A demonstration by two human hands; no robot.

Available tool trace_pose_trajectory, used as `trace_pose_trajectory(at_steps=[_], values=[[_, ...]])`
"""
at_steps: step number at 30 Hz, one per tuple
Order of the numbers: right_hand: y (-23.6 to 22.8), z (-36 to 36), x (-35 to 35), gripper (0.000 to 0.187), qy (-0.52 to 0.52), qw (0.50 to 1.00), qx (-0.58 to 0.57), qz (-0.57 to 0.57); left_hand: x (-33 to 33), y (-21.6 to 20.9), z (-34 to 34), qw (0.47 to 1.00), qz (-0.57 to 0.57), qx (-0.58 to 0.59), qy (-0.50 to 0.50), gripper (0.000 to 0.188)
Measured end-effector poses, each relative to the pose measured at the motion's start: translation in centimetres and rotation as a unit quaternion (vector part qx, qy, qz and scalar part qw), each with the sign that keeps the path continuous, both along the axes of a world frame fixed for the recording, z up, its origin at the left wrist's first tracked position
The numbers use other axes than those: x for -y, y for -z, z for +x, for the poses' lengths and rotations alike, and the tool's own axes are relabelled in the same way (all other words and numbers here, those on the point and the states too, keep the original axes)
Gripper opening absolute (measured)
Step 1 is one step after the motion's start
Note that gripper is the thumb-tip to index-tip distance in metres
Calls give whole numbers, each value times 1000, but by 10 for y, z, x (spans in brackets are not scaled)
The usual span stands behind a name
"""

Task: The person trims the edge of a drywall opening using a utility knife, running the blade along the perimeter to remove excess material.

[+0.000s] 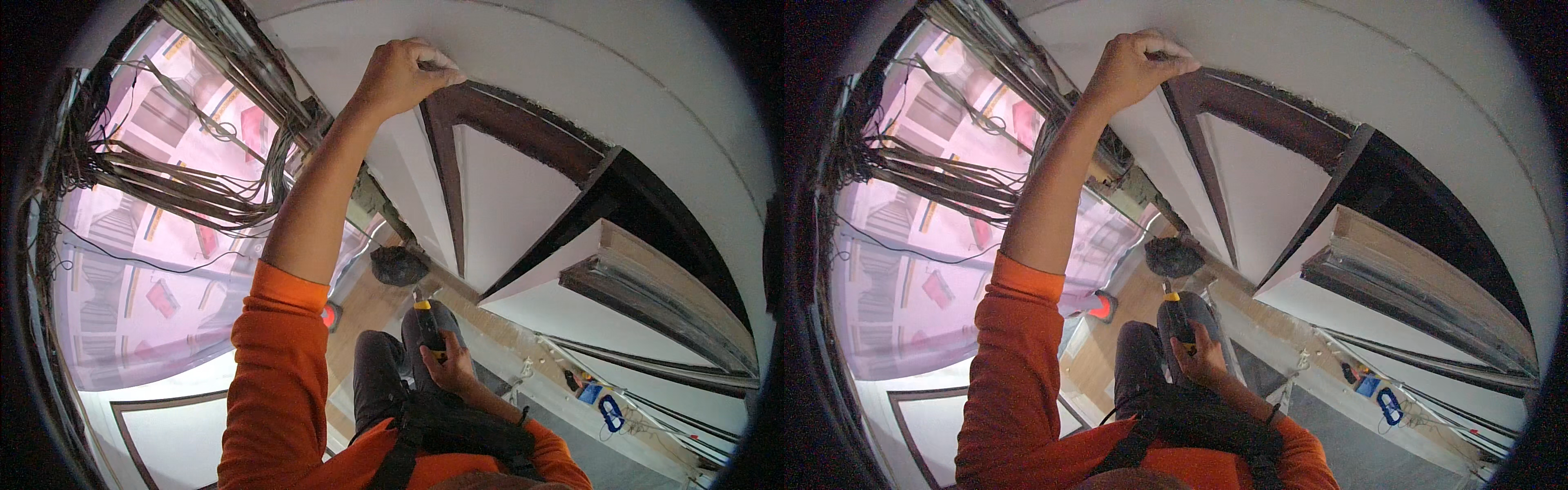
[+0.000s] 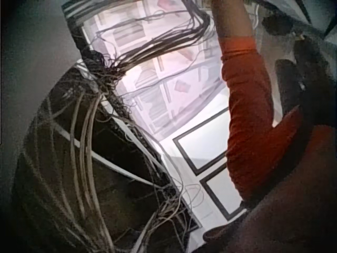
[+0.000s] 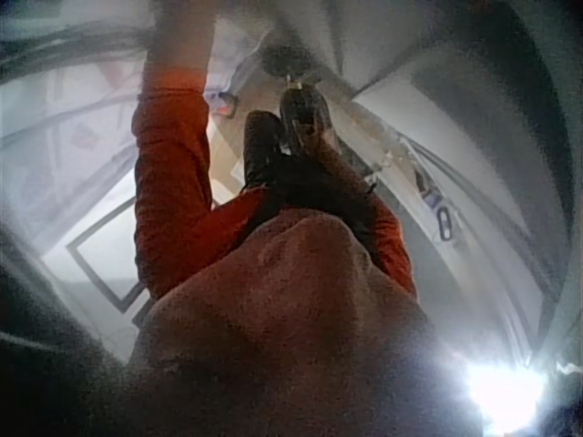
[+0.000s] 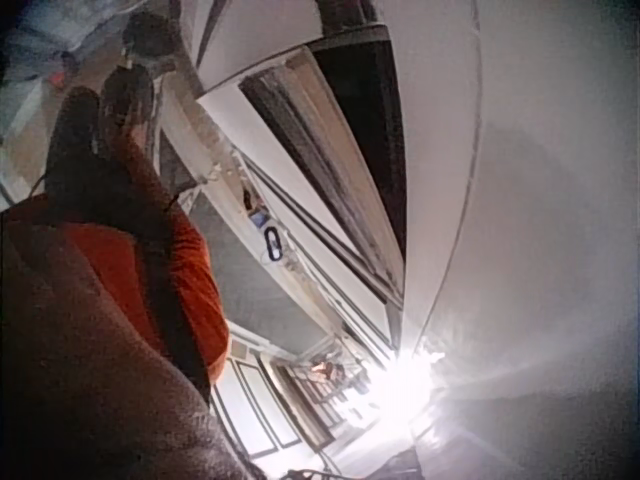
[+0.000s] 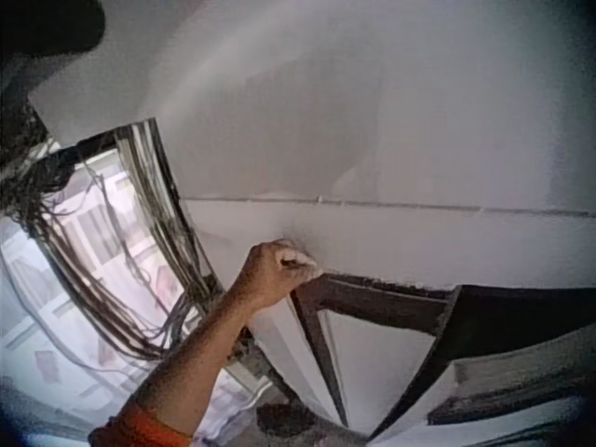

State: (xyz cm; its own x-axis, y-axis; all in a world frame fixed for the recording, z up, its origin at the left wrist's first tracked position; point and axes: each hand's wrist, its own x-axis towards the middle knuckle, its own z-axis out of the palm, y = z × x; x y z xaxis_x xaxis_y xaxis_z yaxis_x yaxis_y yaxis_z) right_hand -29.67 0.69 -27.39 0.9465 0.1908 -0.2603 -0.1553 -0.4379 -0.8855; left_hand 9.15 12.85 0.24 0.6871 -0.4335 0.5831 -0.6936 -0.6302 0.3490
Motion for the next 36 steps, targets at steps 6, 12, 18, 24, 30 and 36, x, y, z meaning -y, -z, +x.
trace_pose_trajectory(at_steps=[6,12,18,24,30,36], values=[[2,0,-3,63,7,999,12,36,3,6,-4,997,-70,-43,-9,33],[3,1,-1,61,13,999,31,24,4,4,-13,998,-29,-43,-44,28],[2,3,1,64,12,999,33,32,2,3,-18,992,64,113,3,29],[8,2,0,62,17,999,28,10,5,-7,-9,999,37,10,5,32],[-1,5,2,61,16,998,14,56,5,-12,-8,995,-4,-88,-40,33],[5,2,0,59,21,997,63,26,2,-4,-7,996,-41,-68,-26,34]])
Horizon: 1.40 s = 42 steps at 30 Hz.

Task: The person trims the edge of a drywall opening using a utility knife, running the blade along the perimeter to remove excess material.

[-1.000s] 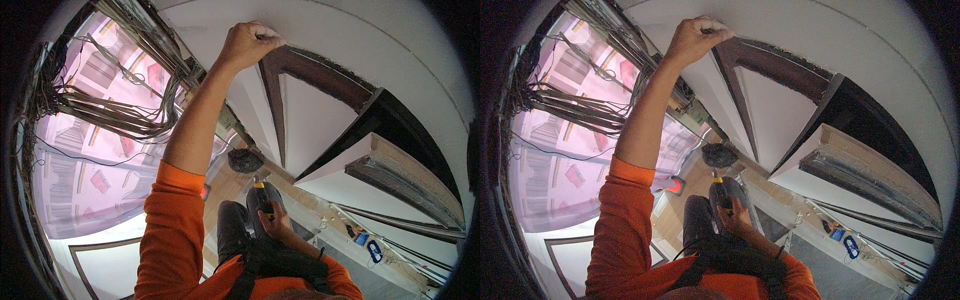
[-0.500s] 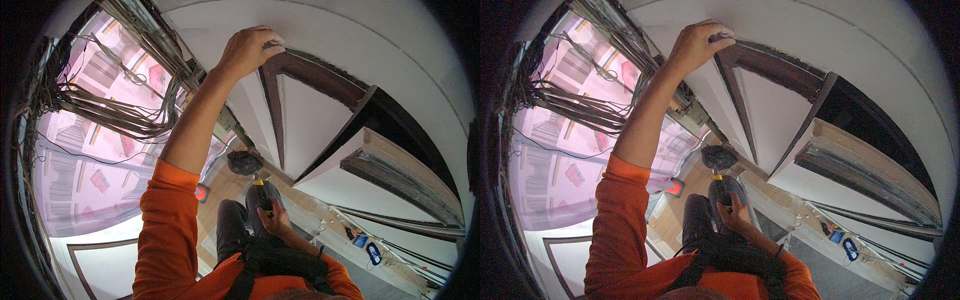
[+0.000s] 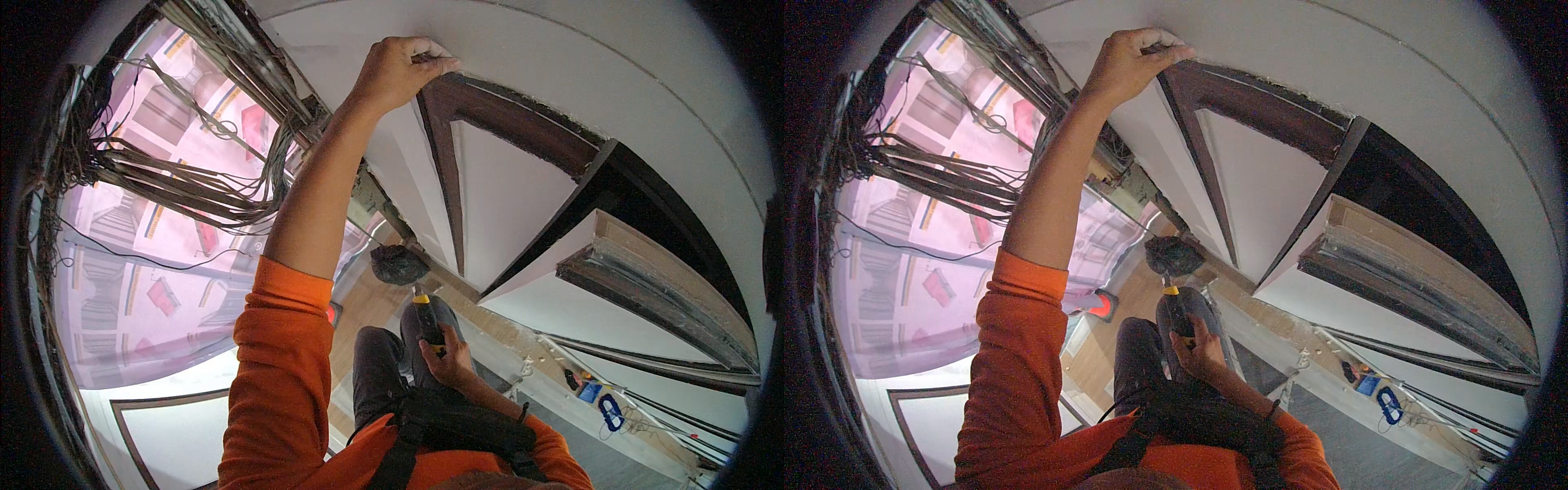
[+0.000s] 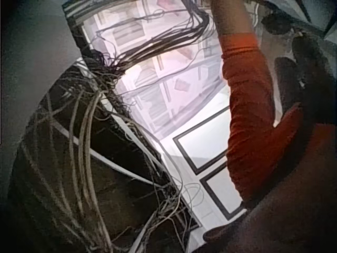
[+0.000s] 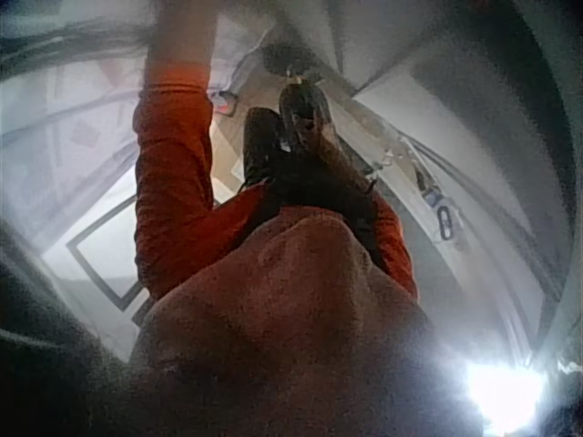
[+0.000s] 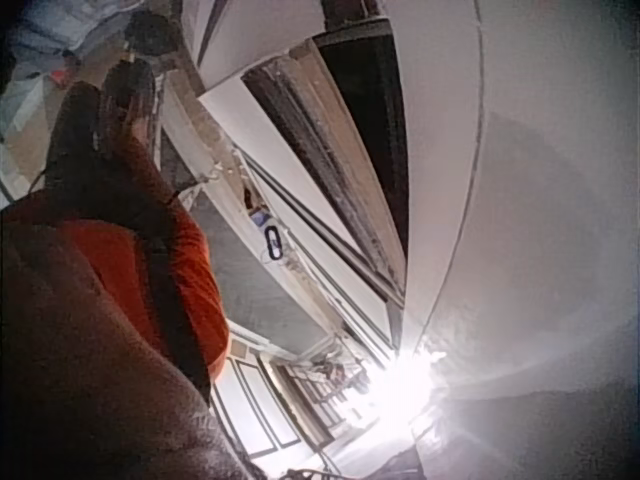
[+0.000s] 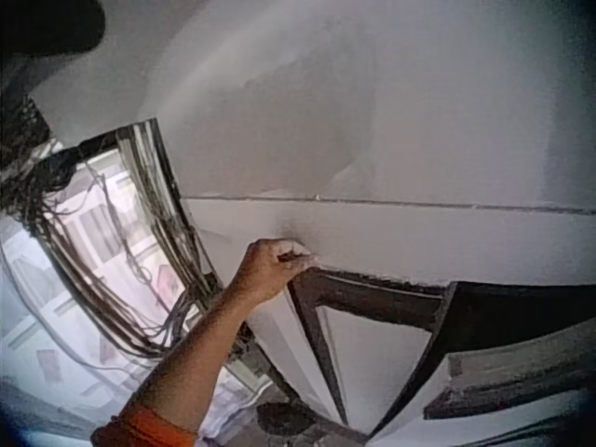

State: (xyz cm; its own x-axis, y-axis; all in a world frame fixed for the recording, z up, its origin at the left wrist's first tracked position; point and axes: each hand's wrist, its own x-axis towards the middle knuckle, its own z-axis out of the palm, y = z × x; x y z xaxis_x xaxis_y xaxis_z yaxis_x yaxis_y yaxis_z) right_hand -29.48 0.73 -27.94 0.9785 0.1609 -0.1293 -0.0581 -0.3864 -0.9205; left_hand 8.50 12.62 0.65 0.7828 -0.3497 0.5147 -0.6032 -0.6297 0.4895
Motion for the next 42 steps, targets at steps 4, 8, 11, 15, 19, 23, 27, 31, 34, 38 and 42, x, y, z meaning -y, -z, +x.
trace_pose_trajectory(at_steps=[4,8,11,15,19,23,27,31,34,38,42], values=[[-4,3,2,60,-8,998,-58,35,5,-4,-1,999,41,-8,7,34],[1,1,2,66,-27,997,-68,19,3,0,2,999,17,26,12,32],[5,-2,1,67,-23,998,-51,-3,2,3,2,999,10,36,-1,35],[13,-3,1,69,-22,998,-60,-20,8,3,-4,1000,-13,15,-20,40],[6,-2,0,68,-20,998,-63,-11,10,3,-4,999,-5,28,-30,46],[-3,0,0,67,-11,998,-63,7,11,3,-4,999,-25,13,-34,44],[-1,-1,0,68,-15,998,-65,-8,9,6,-1,998,-34,24,-39,40],[2,-1,1,68,-4,998,-63,-28,6,5,-7,999,-8,51,1,28],[4,1,1,69,3,999,-34,9,7,2,-16,990,62,129,20,20],[-4,1,2,67,1,999,-51,-3,5,4,-17,967,100,231,42,17],[-8,3,5,65,4,998,-51,23,14,3,-27,976,124,177,28,21]])
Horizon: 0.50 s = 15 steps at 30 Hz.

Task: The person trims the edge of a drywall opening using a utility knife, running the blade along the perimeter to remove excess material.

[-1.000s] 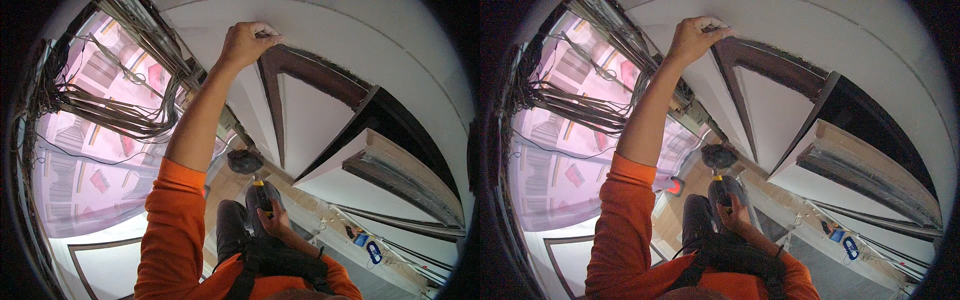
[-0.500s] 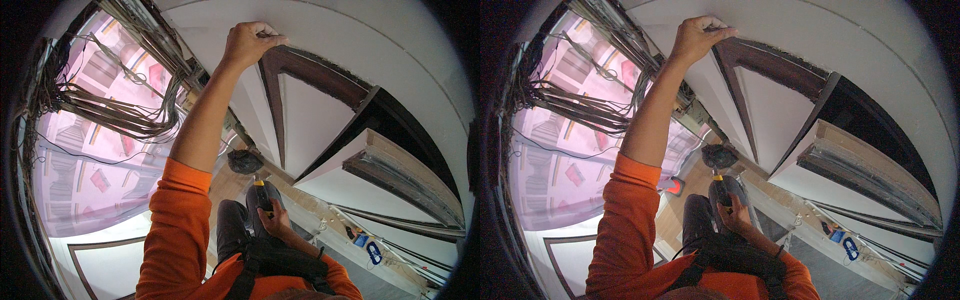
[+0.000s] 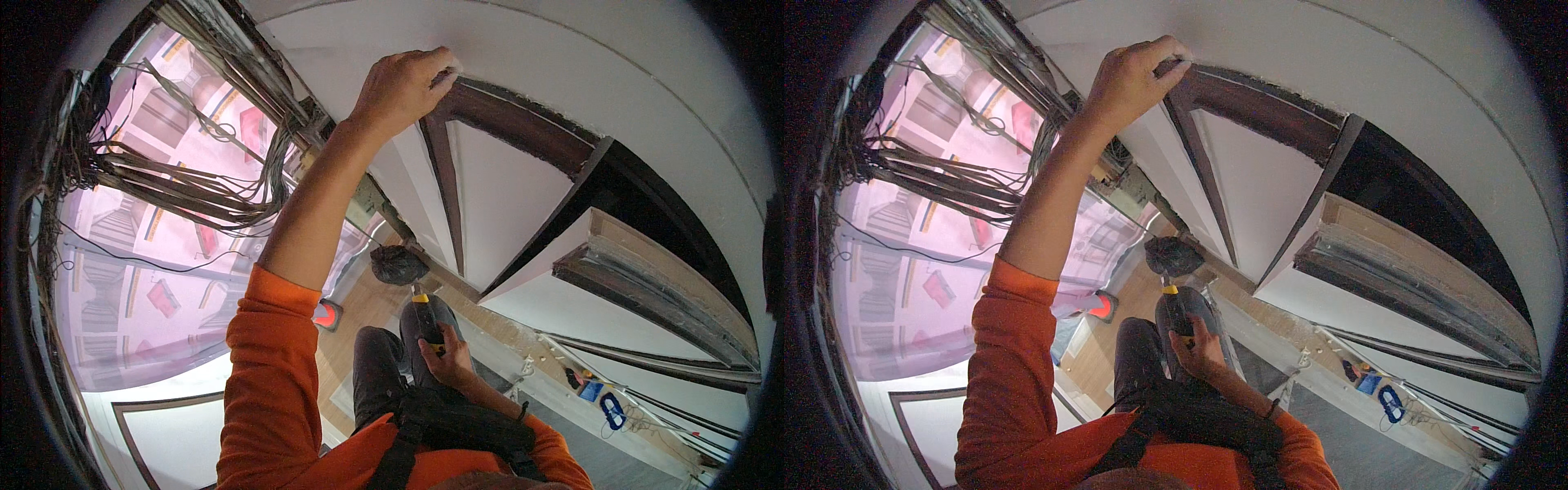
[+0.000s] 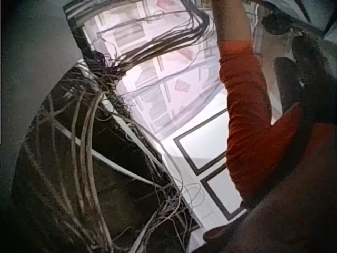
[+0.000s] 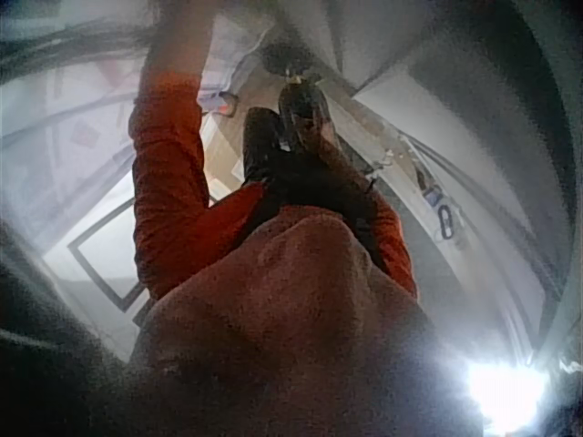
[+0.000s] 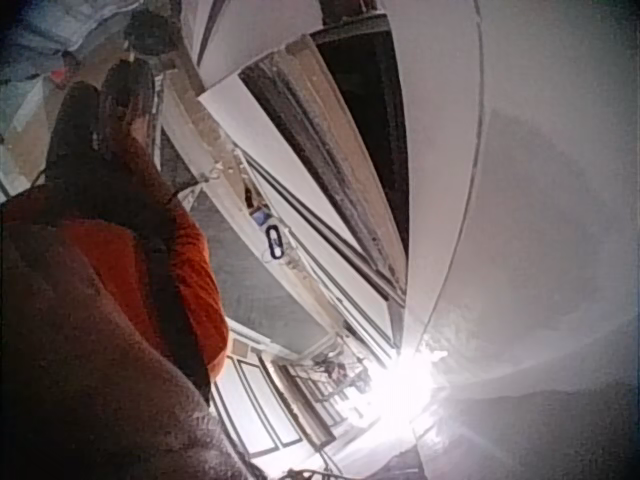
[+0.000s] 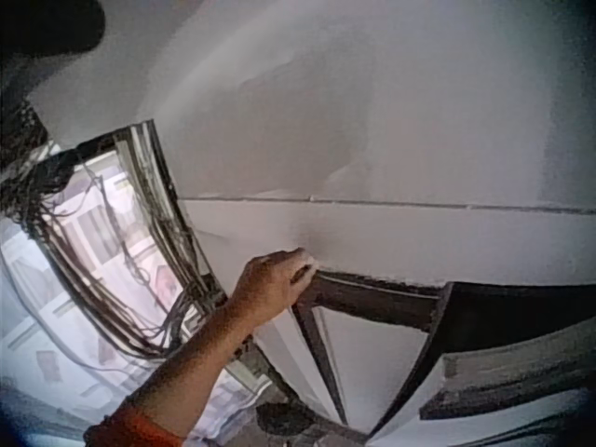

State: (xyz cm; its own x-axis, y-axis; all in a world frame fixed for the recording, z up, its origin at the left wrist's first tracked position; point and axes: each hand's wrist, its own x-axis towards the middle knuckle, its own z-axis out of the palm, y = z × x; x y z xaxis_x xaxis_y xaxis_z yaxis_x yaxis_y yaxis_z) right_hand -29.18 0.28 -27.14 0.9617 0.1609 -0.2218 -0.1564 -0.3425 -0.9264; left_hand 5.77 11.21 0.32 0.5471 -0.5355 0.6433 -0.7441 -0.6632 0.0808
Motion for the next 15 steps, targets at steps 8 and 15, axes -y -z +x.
trace_pose_trajectory(at_steps=[8,15], values=[[7,-1,-1,62,-7,1000,14,-16,1,0,12,998,-50,-36,15,32],[7,-3,-3,63,-10,1000,14,5,2,-2,20,975,-151,-163,-24,38]])
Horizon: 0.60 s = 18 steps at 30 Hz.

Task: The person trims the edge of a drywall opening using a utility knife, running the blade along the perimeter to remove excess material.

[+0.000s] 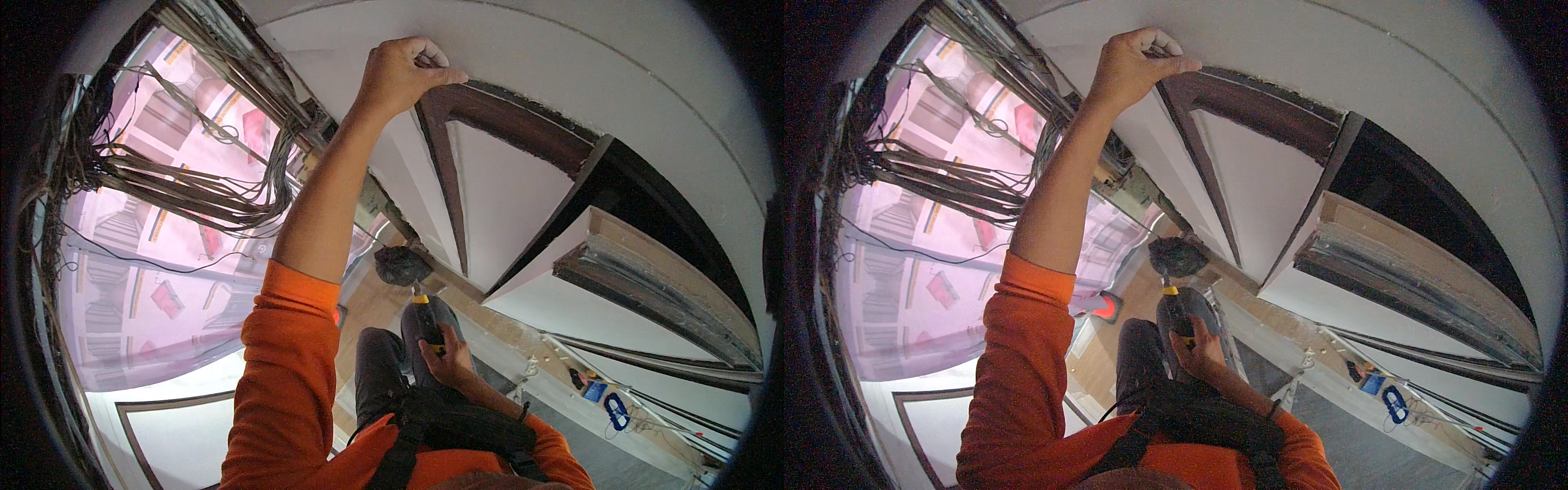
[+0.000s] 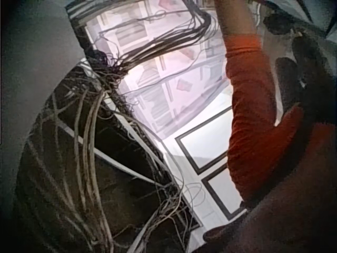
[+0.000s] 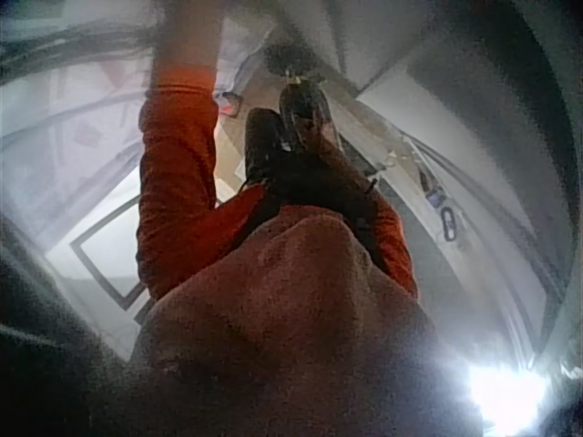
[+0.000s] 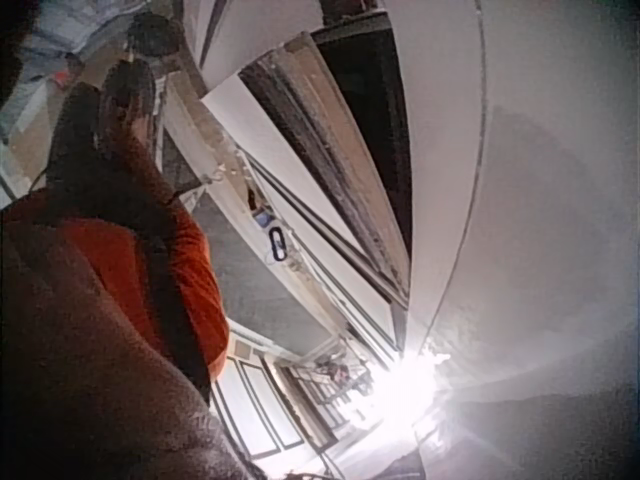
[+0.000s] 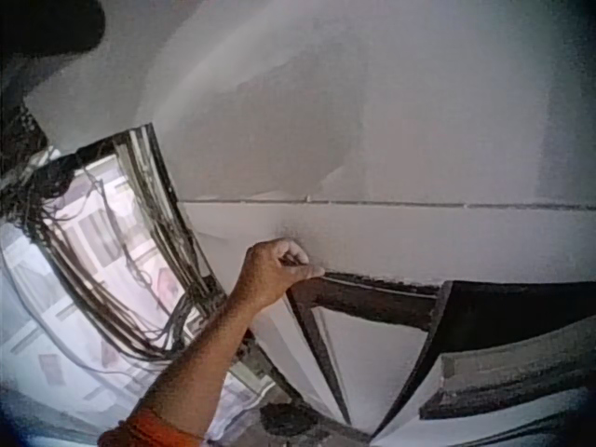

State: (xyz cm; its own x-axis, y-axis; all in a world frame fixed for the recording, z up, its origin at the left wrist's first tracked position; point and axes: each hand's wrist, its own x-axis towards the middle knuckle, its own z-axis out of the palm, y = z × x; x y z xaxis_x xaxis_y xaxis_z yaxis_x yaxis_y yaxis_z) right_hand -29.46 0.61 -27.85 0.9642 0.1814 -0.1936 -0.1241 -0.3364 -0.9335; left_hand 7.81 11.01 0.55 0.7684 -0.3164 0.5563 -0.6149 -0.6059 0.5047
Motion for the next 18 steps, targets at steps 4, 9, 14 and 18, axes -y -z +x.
trace_pose_trajectory(at_steps=[4,9,14,18], values=[[4,-2,-2,63,7,999,33,-42,6,0,-2,1000,-5,-17,-25,36],[15,-6,-3,62,22,998,55,-20,-3,5,-3,995,-93,-7,-25,33],[14,2,5,58,40,999,20,-11,-26,54,-71,976,-196,-50,-78,31],[6,0,12,58,13,959,-149,242,-187,299,-198,952,267,72,-129,50]])
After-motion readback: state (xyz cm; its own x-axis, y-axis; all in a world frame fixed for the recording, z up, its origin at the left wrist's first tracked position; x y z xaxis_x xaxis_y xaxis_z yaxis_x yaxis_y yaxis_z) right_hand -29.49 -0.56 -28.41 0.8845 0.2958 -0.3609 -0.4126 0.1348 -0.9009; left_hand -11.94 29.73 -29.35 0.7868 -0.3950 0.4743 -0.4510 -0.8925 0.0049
